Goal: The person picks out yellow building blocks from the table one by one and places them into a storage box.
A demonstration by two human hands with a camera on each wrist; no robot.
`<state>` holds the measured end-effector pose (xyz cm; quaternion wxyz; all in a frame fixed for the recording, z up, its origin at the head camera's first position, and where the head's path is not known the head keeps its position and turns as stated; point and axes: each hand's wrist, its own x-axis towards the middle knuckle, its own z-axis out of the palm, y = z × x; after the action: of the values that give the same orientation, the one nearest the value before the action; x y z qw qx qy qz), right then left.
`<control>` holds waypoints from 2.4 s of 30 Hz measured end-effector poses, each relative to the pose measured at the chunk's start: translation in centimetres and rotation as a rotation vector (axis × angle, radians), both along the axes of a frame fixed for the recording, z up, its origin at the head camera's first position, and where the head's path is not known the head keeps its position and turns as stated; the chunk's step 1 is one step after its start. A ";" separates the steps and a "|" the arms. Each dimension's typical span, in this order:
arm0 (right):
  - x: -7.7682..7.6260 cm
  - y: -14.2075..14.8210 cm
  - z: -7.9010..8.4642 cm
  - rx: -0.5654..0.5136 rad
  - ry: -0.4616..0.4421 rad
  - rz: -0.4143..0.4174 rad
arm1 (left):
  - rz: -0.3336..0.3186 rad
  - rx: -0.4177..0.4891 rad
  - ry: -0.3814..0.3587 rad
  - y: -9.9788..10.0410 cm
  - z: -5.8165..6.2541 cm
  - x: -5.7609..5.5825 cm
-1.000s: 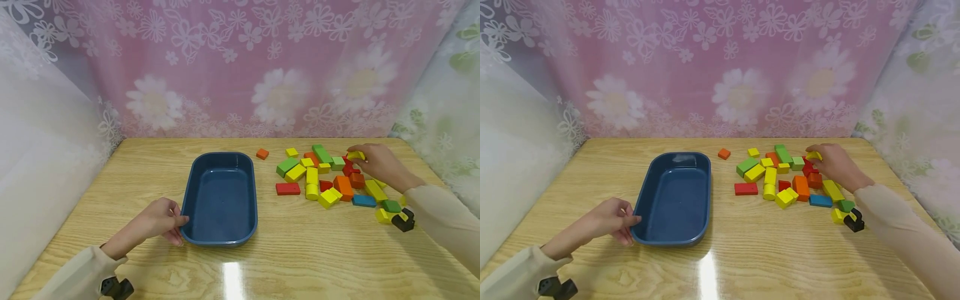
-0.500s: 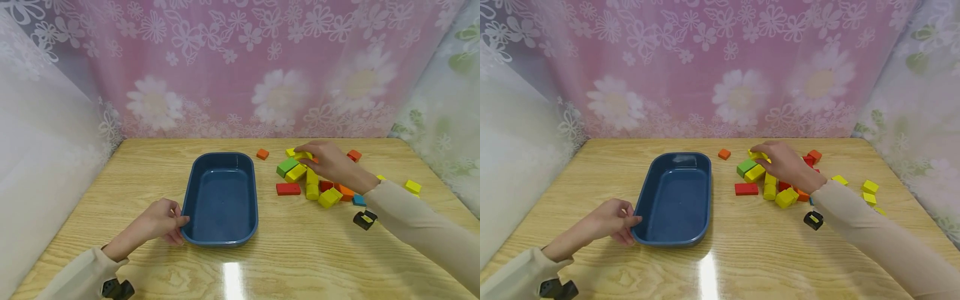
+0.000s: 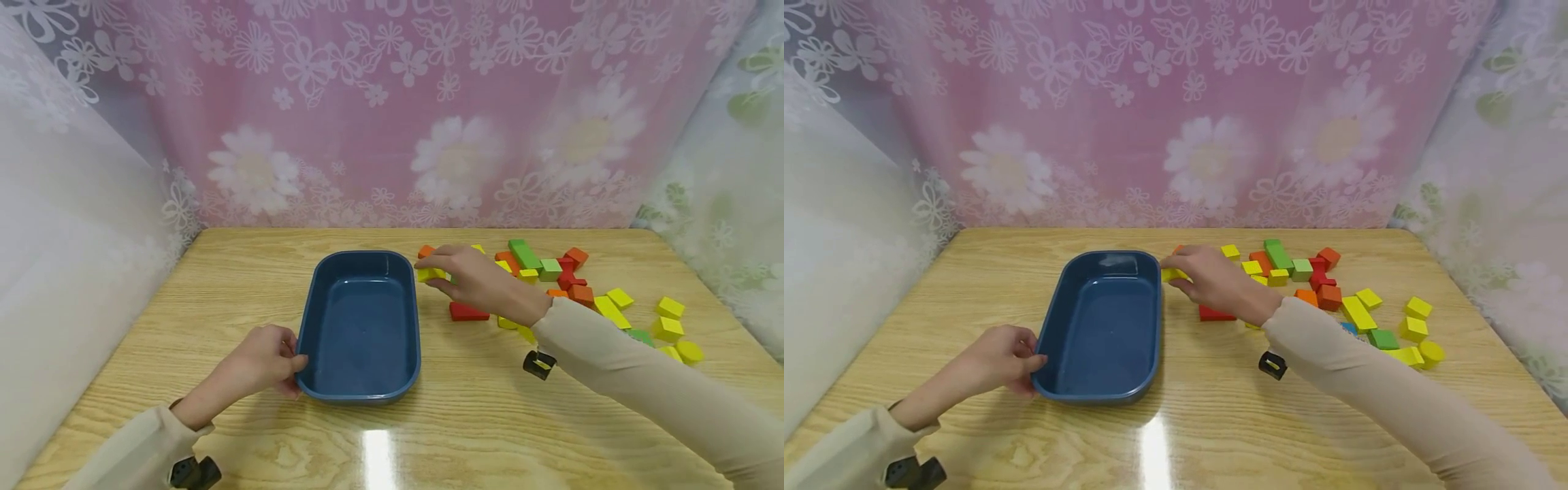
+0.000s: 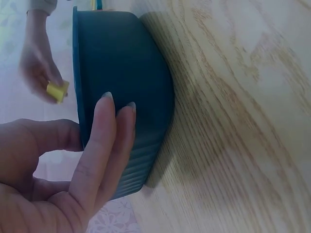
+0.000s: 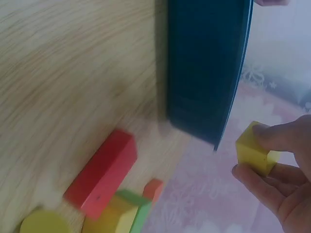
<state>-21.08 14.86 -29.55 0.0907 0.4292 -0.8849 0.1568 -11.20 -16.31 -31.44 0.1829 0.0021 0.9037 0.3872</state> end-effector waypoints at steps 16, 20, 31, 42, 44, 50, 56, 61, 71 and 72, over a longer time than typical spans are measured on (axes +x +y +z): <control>-0.4 -5.4 -2.7 0.093 -0.053 0.150 | -0.042 0.007 -0.005 0.0 -0.2 -0.2; -0.5 -6.2 -3.6 0.117 -0.098 0.198 | -0.042 0.027 -0.040 0.0 -0.2 -0.2; -0.2 -7.7 -4.9 0.159 -0.148 0.106 | -0.007 0.005 -0.071 0.5 -0.4 -0.2; -0.3 -8.4 -5.0 0.348 -0.133 0.051 | -0.038 0.088 -0.173 0.6 -1.2 -0.2; -0.3 -8.4 -5.0 0.354 -0.120 0.048 | -0.046 0.110 -0.180 0.6 -1.4 -0.1; -0.2 -8.4 -5.1 0.352 -0.106 0.038 | -0.050 0.130 -0.183 0.6 -1.8 0.0; 0.0 -8.3 -5.3 0.347 -0.121 0.033 | -0.091 0.207 -0.207 0.4 -2.1 0.2; 0.0 -8.3 -5.1 0.319 -0.112 0.012 | -0.138 0.271 -0.207 0.2 -2.0 0.3; -0.5 -5.8 -4.7 -0.063 -0.003 0.045 | -0.035 0.152 -0.150 0.8 -1.9 0.3; -0.5 -5.0 -4.6 -0.100 0.008 0.031 | -0.030 0.146 -0.144 0.9 -1.8 0.3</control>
<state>-21.58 9.90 -34.15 0.1133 0.4384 -0.8688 0.2003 -10.90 -15.46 -33.28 0.2524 0.0014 0.8574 0.4485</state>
